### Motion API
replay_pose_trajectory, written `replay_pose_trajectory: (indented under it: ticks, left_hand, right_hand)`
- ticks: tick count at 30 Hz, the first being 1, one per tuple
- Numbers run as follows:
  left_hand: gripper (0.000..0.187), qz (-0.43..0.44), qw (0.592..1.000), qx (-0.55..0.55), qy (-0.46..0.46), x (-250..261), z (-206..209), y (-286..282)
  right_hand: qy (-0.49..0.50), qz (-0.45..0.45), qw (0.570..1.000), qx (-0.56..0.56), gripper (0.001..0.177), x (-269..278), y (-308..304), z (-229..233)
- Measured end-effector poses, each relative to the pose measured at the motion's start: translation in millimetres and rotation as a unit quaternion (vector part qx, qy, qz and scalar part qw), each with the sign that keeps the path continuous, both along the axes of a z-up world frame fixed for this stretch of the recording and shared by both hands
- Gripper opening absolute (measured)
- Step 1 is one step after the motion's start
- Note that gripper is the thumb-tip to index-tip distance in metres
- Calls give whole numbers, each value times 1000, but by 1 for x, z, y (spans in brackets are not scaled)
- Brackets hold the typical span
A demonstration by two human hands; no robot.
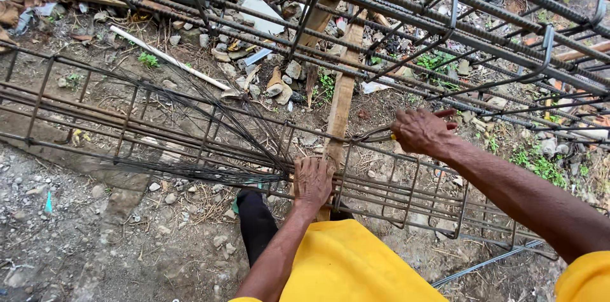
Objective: The person uses pliers to twist wire ties around the intersections of a steel rebar grid. They repeatedly wrap the wire and twist it to secure the rebar structure in place.
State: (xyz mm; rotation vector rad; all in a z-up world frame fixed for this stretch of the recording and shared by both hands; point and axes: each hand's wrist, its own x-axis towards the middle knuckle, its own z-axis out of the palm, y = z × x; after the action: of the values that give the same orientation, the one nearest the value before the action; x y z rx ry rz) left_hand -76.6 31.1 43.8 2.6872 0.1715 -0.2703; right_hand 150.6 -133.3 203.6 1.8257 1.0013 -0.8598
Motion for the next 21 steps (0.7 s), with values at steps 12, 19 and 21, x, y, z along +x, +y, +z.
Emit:
replay_pose_trajectory:
  ticks: [12,19,21]
  left_hand:
    - [45,-137,984,-86,74,8,34,32]
    - [62,-242,959,-9,150,28,16,37]
    - [39,-213,974,-41,68,30,46,44]
  right_hand:
    - [-30,-30,998,53,31,-14,-29,-26]
    - [2,-80,997,11,32,-16,-6,-2]
    - [0,-82,996,21,33,-14,-10,-6]
